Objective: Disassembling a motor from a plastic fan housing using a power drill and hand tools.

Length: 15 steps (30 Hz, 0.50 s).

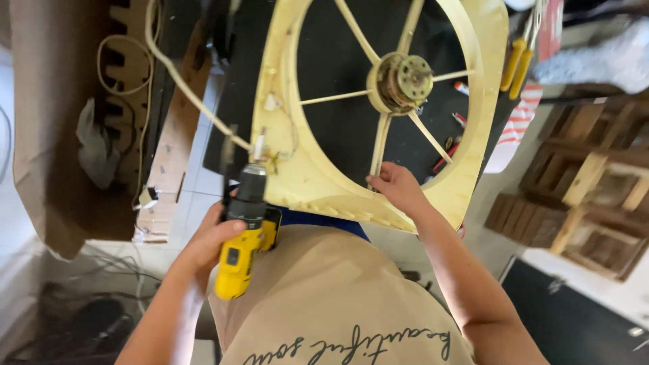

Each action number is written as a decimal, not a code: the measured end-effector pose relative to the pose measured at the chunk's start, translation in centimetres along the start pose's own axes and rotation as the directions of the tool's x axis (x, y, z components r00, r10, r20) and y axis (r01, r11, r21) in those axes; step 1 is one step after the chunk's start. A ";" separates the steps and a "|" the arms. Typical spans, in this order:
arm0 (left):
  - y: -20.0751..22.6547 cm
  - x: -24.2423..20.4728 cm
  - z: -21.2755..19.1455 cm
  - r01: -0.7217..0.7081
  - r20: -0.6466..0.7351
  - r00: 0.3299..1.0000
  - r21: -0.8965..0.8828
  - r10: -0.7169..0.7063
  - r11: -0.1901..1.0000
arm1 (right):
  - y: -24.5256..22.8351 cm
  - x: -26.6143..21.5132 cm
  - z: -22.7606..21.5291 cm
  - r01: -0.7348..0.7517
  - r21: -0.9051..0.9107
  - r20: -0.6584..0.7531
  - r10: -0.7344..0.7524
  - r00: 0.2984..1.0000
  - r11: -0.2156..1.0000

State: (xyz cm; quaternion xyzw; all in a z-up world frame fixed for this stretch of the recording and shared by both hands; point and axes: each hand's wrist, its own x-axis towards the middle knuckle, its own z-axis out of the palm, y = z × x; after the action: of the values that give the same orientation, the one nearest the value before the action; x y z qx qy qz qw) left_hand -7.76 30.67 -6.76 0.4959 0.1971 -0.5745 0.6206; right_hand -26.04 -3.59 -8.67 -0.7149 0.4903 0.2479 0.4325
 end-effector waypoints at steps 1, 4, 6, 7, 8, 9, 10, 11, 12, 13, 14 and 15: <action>-1.1 0.8 -1.1 0.005 0.003 1.000 0.025 -0.006 1.000 | -0.1 -0.4 0.2 -0.006 0.024 -0.005 0.006 1.000 1.000; -2.5 2.0 -3.5 0.168 -0.077 0.984 0.055 -0.163 0.984 | -0.7 -0.6 1.3 0.031 -0.208 -0.027 -0.037 0.999 0.978; -1.9 0.9 -3.5 0.032 0.099 0.994 0.018 -0.034 0.999 | -0.9 -0.6 2.8 0.056 -0.298 0.030 -0.049 0.998 0.953; -3.2 1.9 -5.3 0.039 0.095 0.995 0.044 -0.043 0.998 | -0.7 -0.7 3.8 0.052 -0.272 0.030 -0.045 0.999 0.961; -4.5 2.6 -7.1 -0.030 0.152 0.988 0.036 0.024 0.999 | -0.5 -0.7 4.7 0.110 -0.239 0.070 -0.095 0.993 0.965; -5.7 3.3 -9.0 -0.096 0.211 0.973 0.025 0.088 0.995 | -0.4 -0.7 5.6 0.167 -0.203 0.107 -0.147 0.983 0.965; -4.8 3.4 -8.5 -0.090 0.191 0.978 0.048 0.080 0.995 | -0.8 -1.0 5.8 0.172 -0.177 0.123 -0.152 0.981 0.969; -3.8 3.4 -8.0 -0.129 0.321 0.939 0.002 0.122 0.992 | -1.2 -1.3 5.9 0.187 -0.160 0.187 -0.157 0.970 0.969; -3.0 2.9 -7.6 -0.151 0.436 0.886 -0.048 0.157 0.987 | -1.6 -1.9 6.2 0.201 -0.140 0.261 -0.159 0.952 0.970; -2.4 1.5 -5.7 -0.141 0.411 0.901 -0.024 0.138 0.990 | -1.5 -1.9 6.4 0.202 -0.110 0.287 -0.164 0.944 0.973; -1.8 0.5 -3.5 -0.163 0.276 0.943 -0.095 0.183 0.982 | -1.4 -1.9 6.3 0.257 -0.105 0.286 -0.218 0.933 0.961; -1.2 -0.4 -1.3 -0.199 0.134 0.966 -0.158 0.221 0.967 | -1.4 -2.0 6.1 0.311 -0.100 0.284 -0.273 0.919 0.945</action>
State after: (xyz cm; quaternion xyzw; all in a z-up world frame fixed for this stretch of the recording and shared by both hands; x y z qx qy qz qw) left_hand -8.48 32.16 -7.48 0.4234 0.1367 -0.5253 0.7253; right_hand -25.13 2.85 -9.72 -0.7694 0.2964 0.3088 0.4742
